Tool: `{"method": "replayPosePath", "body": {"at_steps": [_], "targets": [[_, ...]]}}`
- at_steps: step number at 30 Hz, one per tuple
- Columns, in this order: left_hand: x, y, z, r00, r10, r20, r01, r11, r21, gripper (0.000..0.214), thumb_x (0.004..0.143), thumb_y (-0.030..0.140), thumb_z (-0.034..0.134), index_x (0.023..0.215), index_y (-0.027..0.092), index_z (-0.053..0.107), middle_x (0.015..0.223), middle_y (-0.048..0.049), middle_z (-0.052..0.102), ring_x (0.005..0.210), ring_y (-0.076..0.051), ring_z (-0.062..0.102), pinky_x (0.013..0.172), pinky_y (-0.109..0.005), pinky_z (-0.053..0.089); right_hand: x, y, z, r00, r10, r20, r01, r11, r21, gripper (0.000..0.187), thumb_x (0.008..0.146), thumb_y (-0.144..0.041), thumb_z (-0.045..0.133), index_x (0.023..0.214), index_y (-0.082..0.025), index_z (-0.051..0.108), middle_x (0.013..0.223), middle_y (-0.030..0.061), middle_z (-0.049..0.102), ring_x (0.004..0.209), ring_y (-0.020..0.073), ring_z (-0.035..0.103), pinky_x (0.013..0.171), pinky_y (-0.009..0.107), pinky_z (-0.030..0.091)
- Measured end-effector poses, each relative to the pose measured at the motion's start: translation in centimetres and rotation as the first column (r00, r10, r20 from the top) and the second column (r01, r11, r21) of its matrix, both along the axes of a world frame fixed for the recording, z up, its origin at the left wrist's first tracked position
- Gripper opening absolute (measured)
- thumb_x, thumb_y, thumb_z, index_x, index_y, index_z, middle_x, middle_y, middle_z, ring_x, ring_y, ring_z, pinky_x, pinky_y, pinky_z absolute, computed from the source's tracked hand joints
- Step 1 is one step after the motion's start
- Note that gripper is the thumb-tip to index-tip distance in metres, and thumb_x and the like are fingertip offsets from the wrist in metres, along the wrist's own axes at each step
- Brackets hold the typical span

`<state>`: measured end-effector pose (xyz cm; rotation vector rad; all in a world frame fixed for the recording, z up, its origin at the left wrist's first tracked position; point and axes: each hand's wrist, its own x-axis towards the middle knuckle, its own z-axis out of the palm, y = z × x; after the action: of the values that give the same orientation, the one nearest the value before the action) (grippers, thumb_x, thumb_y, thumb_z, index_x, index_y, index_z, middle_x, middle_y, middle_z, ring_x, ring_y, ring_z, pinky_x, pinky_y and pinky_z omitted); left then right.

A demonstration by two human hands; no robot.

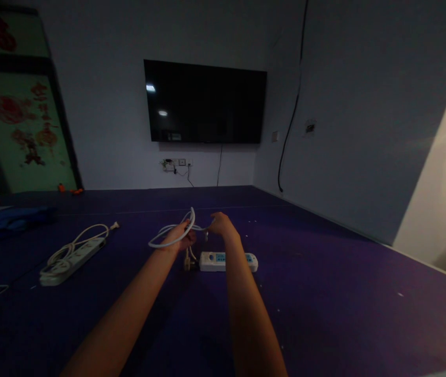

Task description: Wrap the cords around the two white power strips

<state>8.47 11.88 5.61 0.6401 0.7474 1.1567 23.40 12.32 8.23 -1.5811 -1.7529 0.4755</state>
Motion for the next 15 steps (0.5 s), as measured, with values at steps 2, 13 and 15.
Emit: {"method": "replayPosePath", "body": {"at_steps": [2,13,15], "targets": [[0.0,-0.2,0.0,1.000,-0.013,-0.014,0.013,1.000,0.020,0.026,0.089,0.026,0.047,0.065,0.016,0.050,0.042,0.0054,0.042,0.032,-0.005,0.039,0.038,-0.015,0.031,-0.1,-0.5,0.8,1.000,0.008,0.018,-0.009,0.999,0.033,0.064,0.046,0.000,0.074,0.108,-0.015,0.067,0.109,0.0120,0.066,0.111,0.0288,0.056,0.091,0.032,0.044],[1.8,-1.8,-0.1,0.972,-0.107,-0.207,0.151,0.965,0.215,0.028,0.077,0.035,0.064,0.062,0.013,0.054,0.044,0.0059,0.041,0.034,-0.003,0.034,0.038,-0.017,0.026,-2.1,-2.1,3.3,0.675,0.480,-0.561,-0.222,0.857,0.466,0.050,0.060,-0.027,0.075,0.107,-0.017,0.065,0.092,0.0053,0.071,0.075,0.0135,0.065,0.071,0.026,0.051],[2.2,-2.3,0.0,0.952,-0.148,-0.269,0.216,0.944,0.247,0.028,0.077,0.034,0.064,0.062,0.012,0.055,0.042,0.0053,0.042,0.034,-0.004,0.035,0.039,-0.017,0.027,-1.6,-1.8,3.3,0.611,0.309,-0.729,0.016,0.915,0.402,0.041,0.063,-0.033,0.073,0.100,-0.015,0.067,0.084,0.0039,0.070,0.060,0.0091,0.061,0.058,0.020,0.047]]}}
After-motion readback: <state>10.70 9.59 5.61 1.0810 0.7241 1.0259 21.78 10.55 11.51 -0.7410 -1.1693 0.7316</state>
